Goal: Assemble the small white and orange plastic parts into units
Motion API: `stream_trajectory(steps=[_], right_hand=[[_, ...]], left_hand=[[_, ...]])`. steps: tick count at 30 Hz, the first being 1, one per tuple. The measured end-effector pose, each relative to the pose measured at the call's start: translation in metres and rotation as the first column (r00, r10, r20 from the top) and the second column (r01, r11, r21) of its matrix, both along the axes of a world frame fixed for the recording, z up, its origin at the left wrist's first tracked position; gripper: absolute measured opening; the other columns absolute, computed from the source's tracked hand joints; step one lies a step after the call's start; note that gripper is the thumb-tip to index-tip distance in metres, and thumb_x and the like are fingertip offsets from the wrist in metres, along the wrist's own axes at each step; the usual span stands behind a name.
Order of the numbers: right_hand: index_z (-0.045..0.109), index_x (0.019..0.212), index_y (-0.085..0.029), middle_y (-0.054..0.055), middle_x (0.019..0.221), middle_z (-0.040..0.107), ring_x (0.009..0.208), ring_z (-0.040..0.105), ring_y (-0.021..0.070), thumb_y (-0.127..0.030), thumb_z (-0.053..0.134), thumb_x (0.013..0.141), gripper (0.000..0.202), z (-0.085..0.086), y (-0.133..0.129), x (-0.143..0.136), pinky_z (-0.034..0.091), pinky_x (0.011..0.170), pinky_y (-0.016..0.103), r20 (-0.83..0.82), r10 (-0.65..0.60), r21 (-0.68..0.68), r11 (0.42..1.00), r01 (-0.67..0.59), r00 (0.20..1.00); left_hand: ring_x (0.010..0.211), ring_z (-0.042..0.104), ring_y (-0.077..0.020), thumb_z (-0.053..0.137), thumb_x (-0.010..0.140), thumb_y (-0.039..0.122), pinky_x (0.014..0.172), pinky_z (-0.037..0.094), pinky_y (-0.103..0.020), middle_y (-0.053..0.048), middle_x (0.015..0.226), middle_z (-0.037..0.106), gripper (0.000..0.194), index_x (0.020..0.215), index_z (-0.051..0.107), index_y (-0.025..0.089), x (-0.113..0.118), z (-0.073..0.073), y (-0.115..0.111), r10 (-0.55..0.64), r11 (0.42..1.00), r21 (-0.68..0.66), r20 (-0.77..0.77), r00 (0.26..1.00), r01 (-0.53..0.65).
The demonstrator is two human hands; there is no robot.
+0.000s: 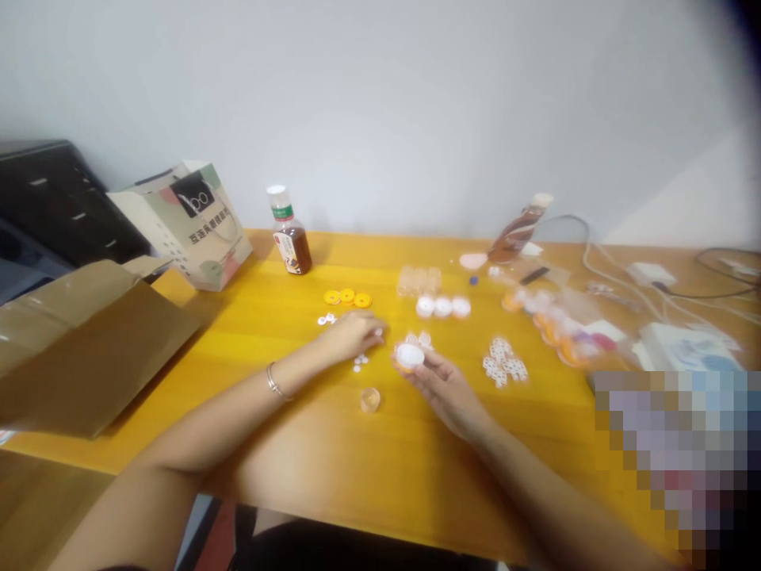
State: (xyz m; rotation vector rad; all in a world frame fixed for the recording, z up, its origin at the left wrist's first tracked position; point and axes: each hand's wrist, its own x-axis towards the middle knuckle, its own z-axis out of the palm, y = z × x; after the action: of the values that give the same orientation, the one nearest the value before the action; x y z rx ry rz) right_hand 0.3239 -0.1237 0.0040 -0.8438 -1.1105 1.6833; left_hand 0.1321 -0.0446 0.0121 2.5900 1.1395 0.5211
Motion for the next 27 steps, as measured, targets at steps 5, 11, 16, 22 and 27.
stream_trajectory(steps=[5,11,16,22,27], right_hand=[[0.063,0.105,-0.028,0.003,0.105,0.065,0.098,0.058,0.0194,-0.037,0.068,0.069,0.037,0.002,0.000,0.001,0.039,0.094,0.037,0.017,0.030,0.035,0.999,-0.030,0.999],[0.064,0.101,-0.028,0.001,0.104,0.066,0.102,0.056,0.0192,-0.033,0.069,0.068,0.034,0.001,0.001,0.000,0.037,0.096,0.036,0.059,0.056,0.082,0.995,-0.061,0.997],[0.061,0.103,-0.028,0.001,0.107,0.064,0.100,0.058,0.0175,-0.026,0.072,0.065,0.040,-0.002,0.003,-0.002,0.040,0.093,0.034,0.014,0.038,0.067,0.997,-0.039,0.999],[0.060,0.101,-0.028,0.001,0.109,0.064,0.100,0.058,0.0159,-0.020,0.073,0.064,0.040,-0.005,0.003,-0.003,0.043,0.090,0.032,-0.002,0.027,0.074,0.997,-0.027,1.000],[0.062,0.095,-0.026,0.001,0.106,0.065,0.096,0.060,0.0139,-0.020,0.071,0.065,0.032,-0.004,0.001,-0.002,0.045,0.088,0.029,0.097,0.018,0.053,0.998,-0.023,0.995]], left_hand=[[0.098,0.052,-0.0211,0.052,0.083,0.029,0.087,0.039,-0.035,-0.010,0.104,0.057,0.030,0.111,0.056,0.018,-0.005,0.019,-0.014,-0.022,0.999,0.028,0.150,0.988,0.018],[0.096,0.053,-0.0171,0.061,0.078,0.032,0.085,0.041,-0.030,-0.006,0.107,0.059,0.041,0.116,0.052,0.021,-0.002,0.060,-0.043,-0.311,0.930,-0.105,0.291,0.905,0.353],[0.090,0.055,-0.0177,0.059,0.079,0.031,0.082,0.040,-0.033,-0.005,0.099,0.062,0.032,0.110,0.056,0.023,0.006,0.061,-0.050,-0.276,0.937,-0.132,0.286,0.918,0.323],[0.099,0.054,-0.0175,0.061,0.077,0.029,0.086,0.041,-0.032,-0.007,0.109,0.058,0.037,0.111,0.053,0.018,-0.001,0.054,-0.051,-0.059,0.942,-0.266,0.470,0.881,0.205],[0.096,0.053,-0.0173,0.061,0.077,0.030,0.086,0.041,-0.033,-0.006,0.107,0.059,0.035,0.110,0.054,0.020,-0.036,0.058,-0.065,-0.026,0.974,-0.201,0.358,0.933,0.104]])
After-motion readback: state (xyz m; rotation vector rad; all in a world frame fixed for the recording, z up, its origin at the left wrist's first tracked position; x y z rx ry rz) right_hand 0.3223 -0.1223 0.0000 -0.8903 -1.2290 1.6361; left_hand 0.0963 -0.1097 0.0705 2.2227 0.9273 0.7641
